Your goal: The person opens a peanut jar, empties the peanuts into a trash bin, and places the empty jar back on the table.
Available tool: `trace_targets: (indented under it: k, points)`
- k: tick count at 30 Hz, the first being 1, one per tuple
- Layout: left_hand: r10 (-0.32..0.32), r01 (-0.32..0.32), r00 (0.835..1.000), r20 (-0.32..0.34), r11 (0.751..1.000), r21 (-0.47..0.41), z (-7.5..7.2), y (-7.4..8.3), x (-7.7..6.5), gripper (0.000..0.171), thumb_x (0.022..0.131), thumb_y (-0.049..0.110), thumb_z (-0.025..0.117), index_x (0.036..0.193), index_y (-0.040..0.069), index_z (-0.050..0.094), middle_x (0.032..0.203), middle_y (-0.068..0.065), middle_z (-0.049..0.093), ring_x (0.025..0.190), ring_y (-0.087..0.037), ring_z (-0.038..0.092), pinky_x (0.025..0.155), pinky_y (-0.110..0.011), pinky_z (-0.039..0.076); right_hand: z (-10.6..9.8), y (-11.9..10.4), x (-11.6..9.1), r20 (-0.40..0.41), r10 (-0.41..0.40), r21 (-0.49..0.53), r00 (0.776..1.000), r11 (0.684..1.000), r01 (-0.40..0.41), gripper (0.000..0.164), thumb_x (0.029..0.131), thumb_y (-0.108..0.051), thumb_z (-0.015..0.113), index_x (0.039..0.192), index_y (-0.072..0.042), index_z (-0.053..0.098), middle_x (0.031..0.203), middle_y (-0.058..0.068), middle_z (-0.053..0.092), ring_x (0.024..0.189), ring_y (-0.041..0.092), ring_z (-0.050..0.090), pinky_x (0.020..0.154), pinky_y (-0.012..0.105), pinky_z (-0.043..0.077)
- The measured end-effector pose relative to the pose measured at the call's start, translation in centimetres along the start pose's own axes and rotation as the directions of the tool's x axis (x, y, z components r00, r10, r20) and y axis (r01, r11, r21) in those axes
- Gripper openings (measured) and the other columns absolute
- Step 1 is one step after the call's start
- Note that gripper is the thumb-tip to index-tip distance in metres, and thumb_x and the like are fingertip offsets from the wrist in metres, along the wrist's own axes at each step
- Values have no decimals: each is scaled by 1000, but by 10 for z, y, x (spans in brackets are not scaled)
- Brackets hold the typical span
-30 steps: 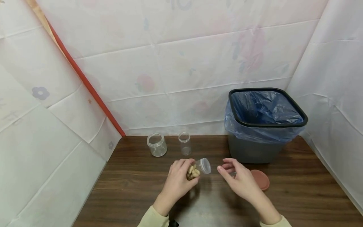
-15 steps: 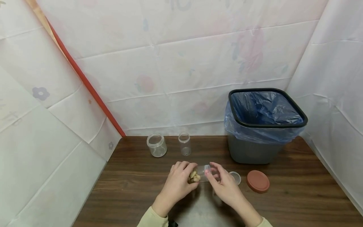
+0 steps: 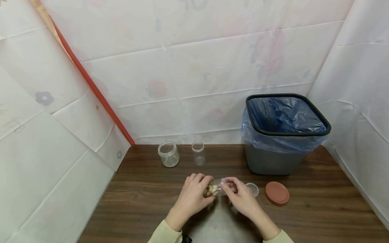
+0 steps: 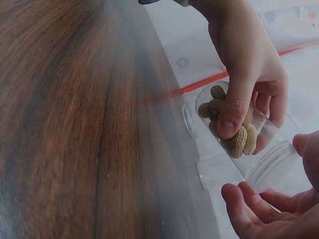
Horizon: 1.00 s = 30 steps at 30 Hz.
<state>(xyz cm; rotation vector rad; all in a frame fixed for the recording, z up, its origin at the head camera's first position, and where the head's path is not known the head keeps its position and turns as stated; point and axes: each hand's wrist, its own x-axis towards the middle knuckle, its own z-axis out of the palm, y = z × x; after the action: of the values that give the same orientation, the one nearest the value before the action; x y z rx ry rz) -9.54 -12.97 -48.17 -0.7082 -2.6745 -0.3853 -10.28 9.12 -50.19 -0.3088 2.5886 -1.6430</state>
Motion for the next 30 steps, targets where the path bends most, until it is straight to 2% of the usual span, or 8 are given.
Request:
trace_targets:
  k: [7, 14, 20, 30]
  points:
    - [4, -4, 1000, -6, 1000, 6, 4, -1, -1, 60, 76, 39, 102, 124, 16, 74, 112, -2, 73, 101, -24, 65, 84, -42, 52, -1, 3, 2, 23, 36, 72, 999, 997, -37, 46, 106, -44, 72, 134, -6, 71, 115, 0, 75, 96, 11, 69, 76, 27, 58]
    - [12, -12, 1000, -14, 1000, 6, 8, -2, -2, 61, 74, 40, 103, 123, 16, 74, 111, -1, 73, 100, -23, 66, 83, -41, 51, -1, 4, 3, 40, 66, 145, 997, 987, -71, 49, 105, -40, 74, 135, -1, 69, 113, 4, 75, 94, 14, 71, 77, 26, 59]
    - [12, -12, 1000, -10, 1000, 10, 10, -2, -1, 62, 74, 40, 103, 123, 16, 74, 111, -1, 73, 100, -23, 66, 82, -40, 51, -3, 2, 1, 43, 90, 156, 995, 983, -95, 47, 105, -36, 75, 136, 0, 69, 115, 5, 74, 98, 15, 69, 79, 27, 58]
    - [21, -21, 1000, -15, 1000, 8, 11, -2, 0, 61, 73, 41, 103, 122, 17, 74, 111, -1, 73, 99, -23, 66, 83, -42, 52, -5, 2, 2, 60, 115, 164, 992, 979, -123, 43, 106, -33, 74, 137, -4, 70, 117, 4, 73, 101, 16, 68, 82, 28, 57]
